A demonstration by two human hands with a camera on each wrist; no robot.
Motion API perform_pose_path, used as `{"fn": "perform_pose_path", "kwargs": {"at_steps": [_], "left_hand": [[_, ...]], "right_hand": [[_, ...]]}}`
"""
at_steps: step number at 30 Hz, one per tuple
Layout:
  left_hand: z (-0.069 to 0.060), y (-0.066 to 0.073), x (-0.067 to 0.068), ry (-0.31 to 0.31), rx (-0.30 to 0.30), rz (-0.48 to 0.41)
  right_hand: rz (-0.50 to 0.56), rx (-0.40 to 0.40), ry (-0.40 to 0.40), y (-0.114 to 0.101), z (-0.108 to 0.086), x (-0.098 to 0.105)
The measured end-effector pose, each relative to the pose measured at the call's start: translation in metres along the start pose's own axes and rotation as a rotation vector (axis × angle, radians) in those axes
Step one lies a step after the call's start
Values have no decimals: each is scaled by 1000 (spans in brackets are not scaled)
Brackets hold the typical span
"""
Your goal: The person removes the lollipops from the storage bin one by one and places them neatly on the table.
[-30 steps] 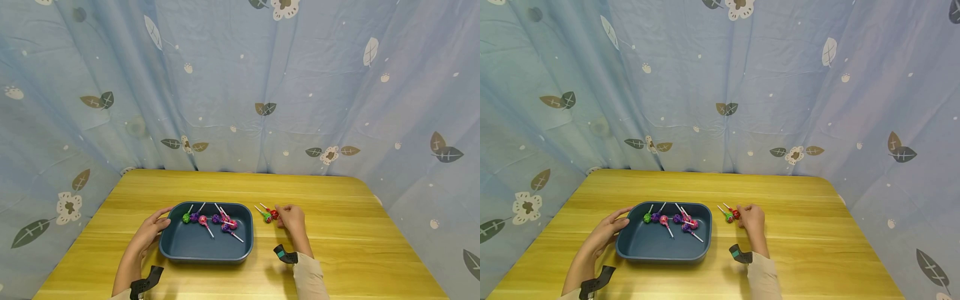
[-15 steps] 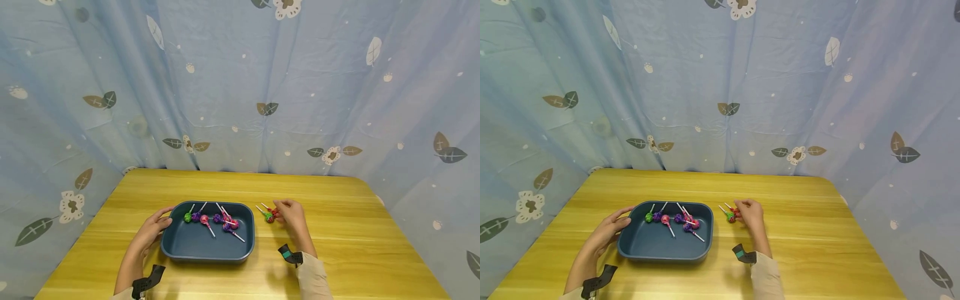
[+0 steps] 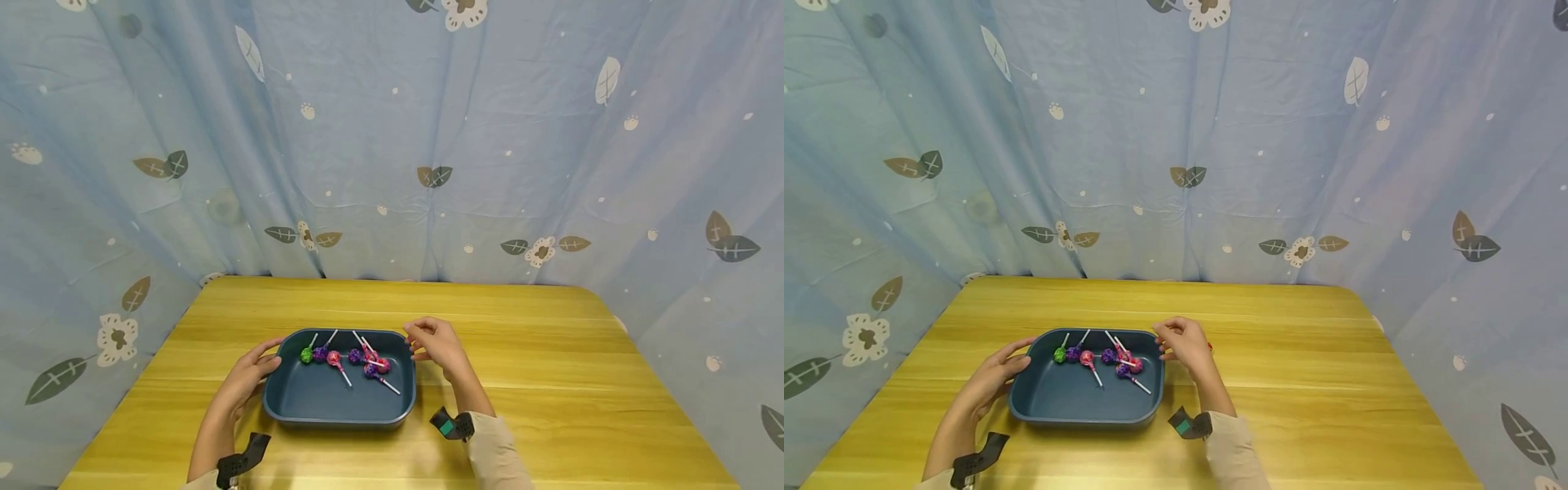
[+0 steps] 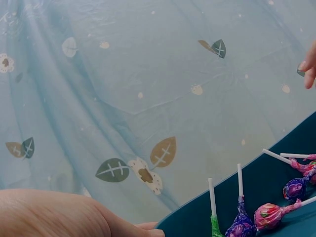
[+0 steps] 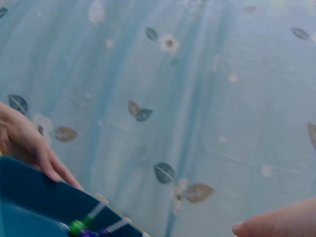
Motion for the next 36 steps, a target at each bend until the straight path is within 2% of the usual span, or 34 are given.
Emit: {"fn": "perform_pose_path", "kwargs": {"at_steps": [5,9,16,24,29,36], "left_hand": [[1,-2,0,2,7,6],[1,-2,0,0,11,6],[2,-1,1,-15,-3,0],[1,-2,2,-8,-2,7],[-1,-2,2,0,12,14],[1,-2,1,-4,12,11]], "right_hand": [[14,17,-110,-3,2,-27],[9,6,-167,-6,3,-46],[12,-57,-237,1,12,-74],[-11,-130,-293,2,19,-91],[-70,-130,-317,3,23,-97],[-151,-128,-301,5,23,-103]]}}
Point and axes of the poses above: each hand's wrist, its own z-axis towards the middle knuckle, its own x-axis out of the back of the hand, y = z × x, the point moved 2 cm from there along z, towards the middle knuckle, and after that the axes turned 5 degrees about z, right-handed, at the moved point
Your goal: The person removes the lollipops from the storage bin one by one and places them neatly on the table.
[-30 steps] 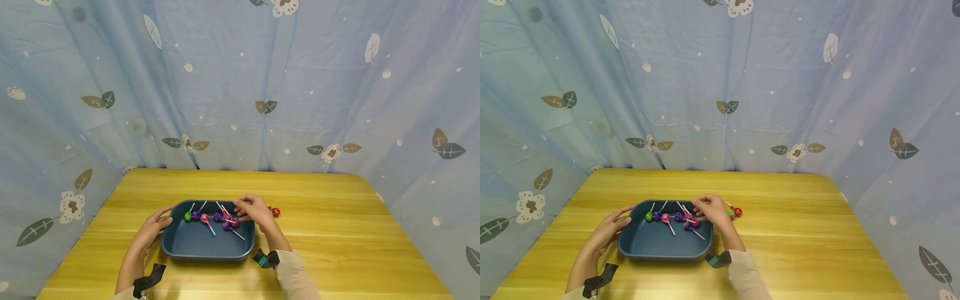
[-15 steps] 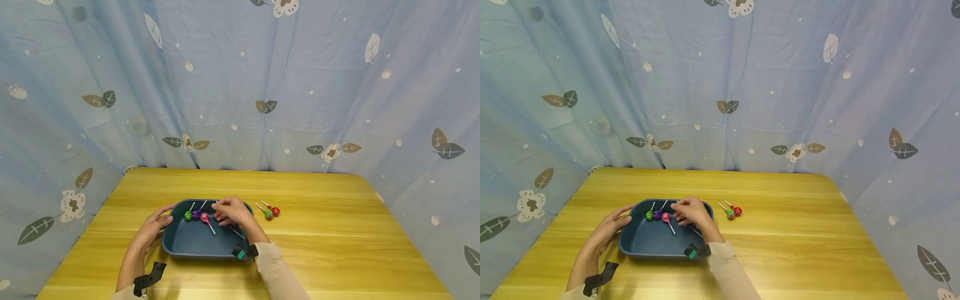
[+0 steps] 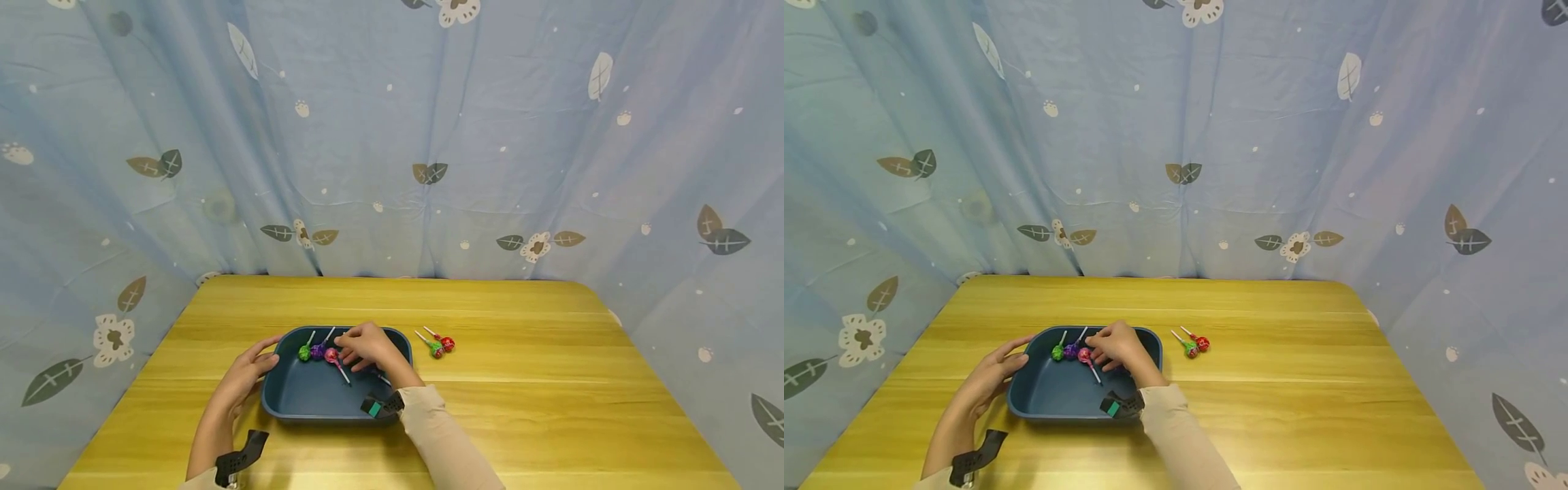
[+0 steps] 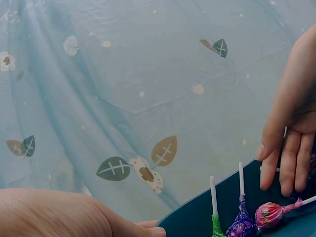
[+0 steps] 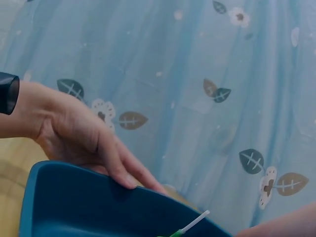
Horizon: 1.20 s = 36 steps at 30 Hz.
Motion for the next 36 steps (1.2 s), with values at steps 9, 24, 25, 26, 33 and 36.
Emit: {"fn": "perform_pose_path", "kwargs": {"at_steps": [9,24,25,26,33,36], "left_hand": [[-1,2,3,-6,-17,7],[-2,0,4,4,1,9],[-2,0,4,4,1,9],[-2,0,4,4,0,9],[-1,0,2,-4,-5,0],[0,0,1,-8,-8,-4]], "right_hand": [[-65,-24,-22,3,3,-8],[-283,22,55,8,3,-24],[-303,28,62,8,2,-24],[-324,33,71,7,1,-25],[-437,69,97,4,0,-24],[-457,77,112,1,0,-23]]}}
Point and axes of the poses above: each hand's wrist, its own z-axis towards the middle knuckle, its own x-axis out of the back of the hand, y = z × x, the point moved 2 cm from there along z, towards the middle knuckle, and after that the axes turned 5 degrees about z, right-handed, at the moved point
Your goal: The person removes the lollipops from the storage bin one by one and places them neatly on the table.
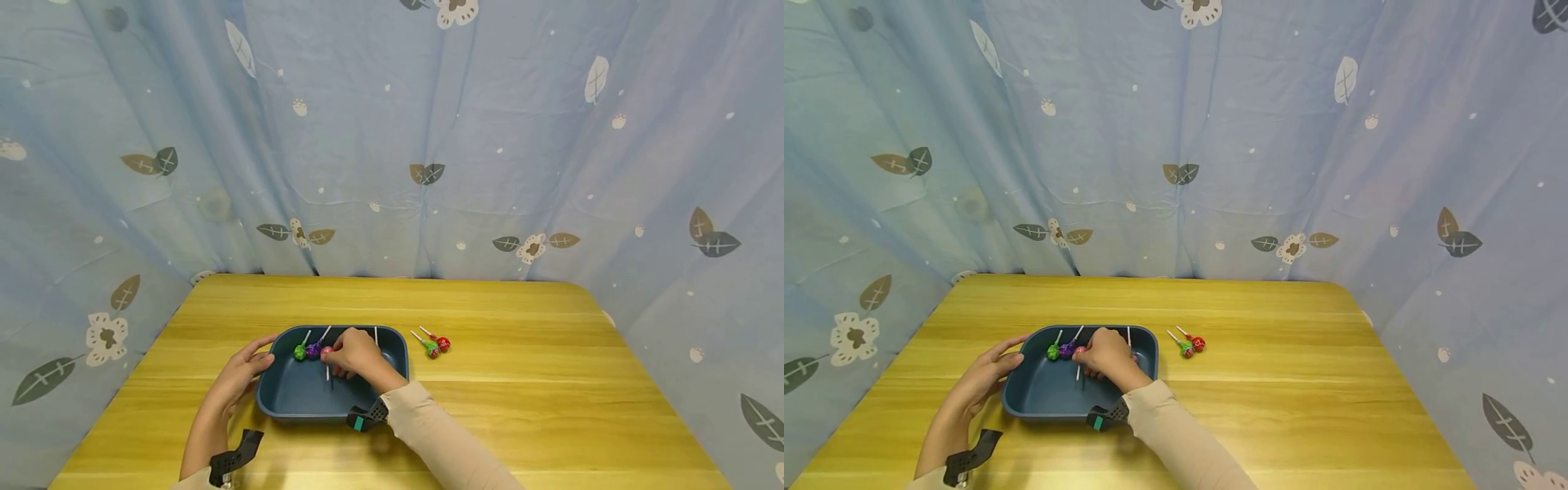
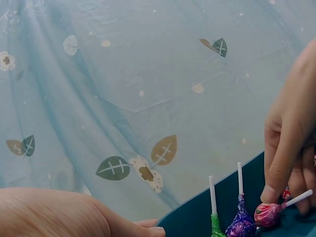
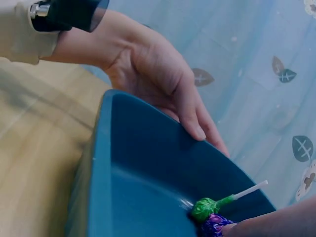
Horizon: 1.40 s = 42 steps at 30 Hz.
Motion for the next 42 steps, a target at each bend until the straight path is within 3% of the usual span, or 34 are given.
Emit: {"fn": "perform_pose_path", "kwargs": {"at_steps": [9,13,22,30,36,42], "left_hand": [[-1,2,-1,8,7,-10],[-2,2,-2,10,-3,-10],[-2,3,-1,14,-12,-15],[-1,2,-1,15,-12,-13],[1,1,-1,22,-9,-3],[1,1,-1,20,-8,-6]], "right_hand": [[-77,40,54,0,1,0],[-163,60,75,2,3,-1],[-275,106,26,1,6,-4],[-247,69,11,1,5,-5],[-257,95,33,0,1,-4],[-90,130,-27,3,-3,-6]]}}
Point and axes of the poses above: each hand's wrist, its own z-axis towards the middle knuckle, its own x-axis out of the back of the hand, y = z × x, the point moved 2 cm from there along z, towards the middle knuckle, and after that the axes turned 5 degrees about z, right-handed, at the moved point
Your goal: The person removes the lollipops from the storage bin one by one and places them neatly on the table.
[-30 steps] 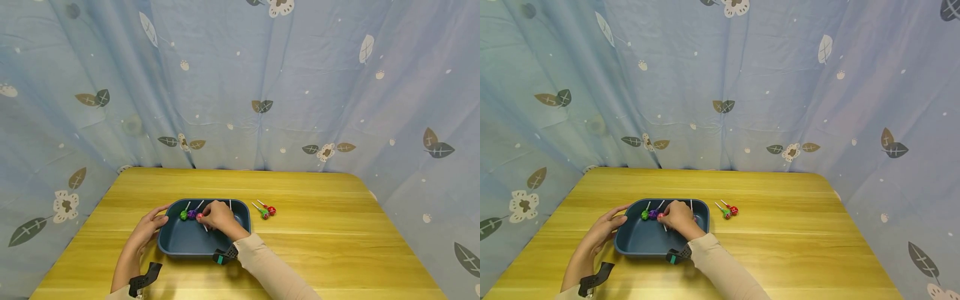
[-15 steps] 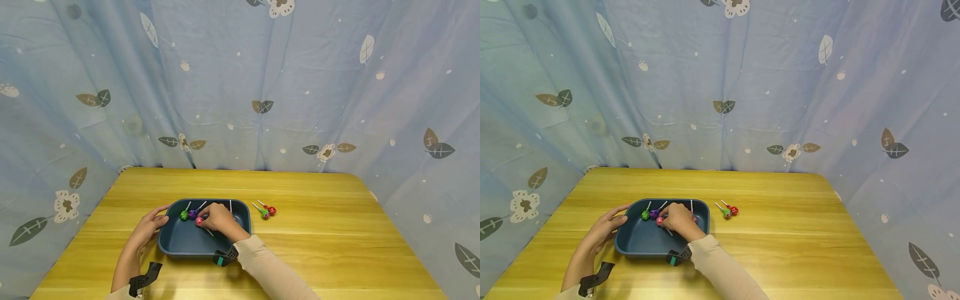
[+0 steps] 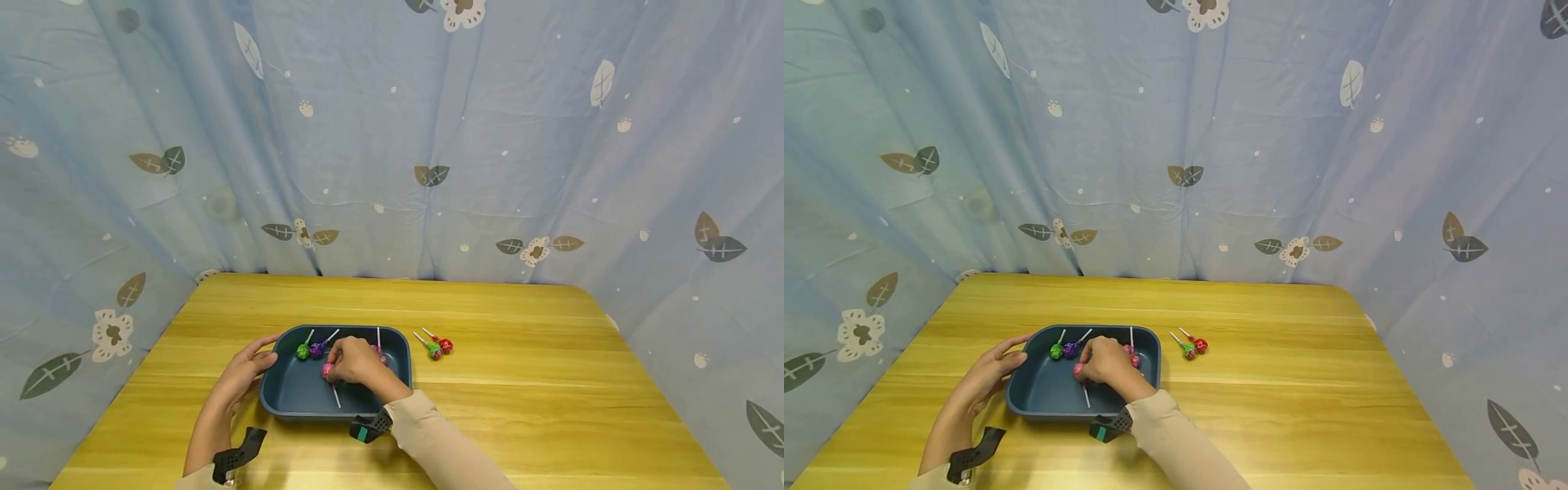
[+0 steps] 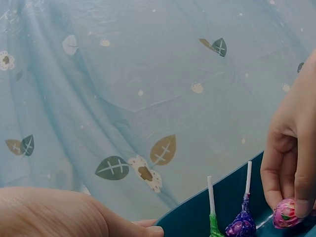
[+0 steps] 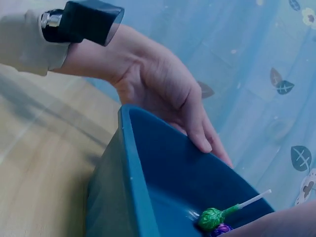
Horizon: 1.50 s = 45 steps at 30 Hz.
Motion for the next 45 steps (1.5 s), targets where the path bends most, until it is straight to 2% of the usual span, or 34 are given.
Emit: {"fn": "perform_pose_path", "kwargs": {"at_steps": [5,11,18,22,29,37,45], "left_hand": [[0,0,-1,1,10,5],[0,-1,-1,8,5,12],[-1,-1,0,3,1,11],[-1,-1,0,-8,-5,0],[-1,0,-1,-1,5,-6],[-1,1,0,-15,-10,-11],[-1,1,0,-17,-4,0]], "right_hand": [[129,-18,-12,4,1,2],[231,-34,-26,5,-1,10],[461,-34,-67,7,-8,21],[547,-40,-63,10,-12,31],[653,-28,-13,18,-18,48],[751,-19,22,27,-34,72],[785,-36,104,37,-47,91]]}}
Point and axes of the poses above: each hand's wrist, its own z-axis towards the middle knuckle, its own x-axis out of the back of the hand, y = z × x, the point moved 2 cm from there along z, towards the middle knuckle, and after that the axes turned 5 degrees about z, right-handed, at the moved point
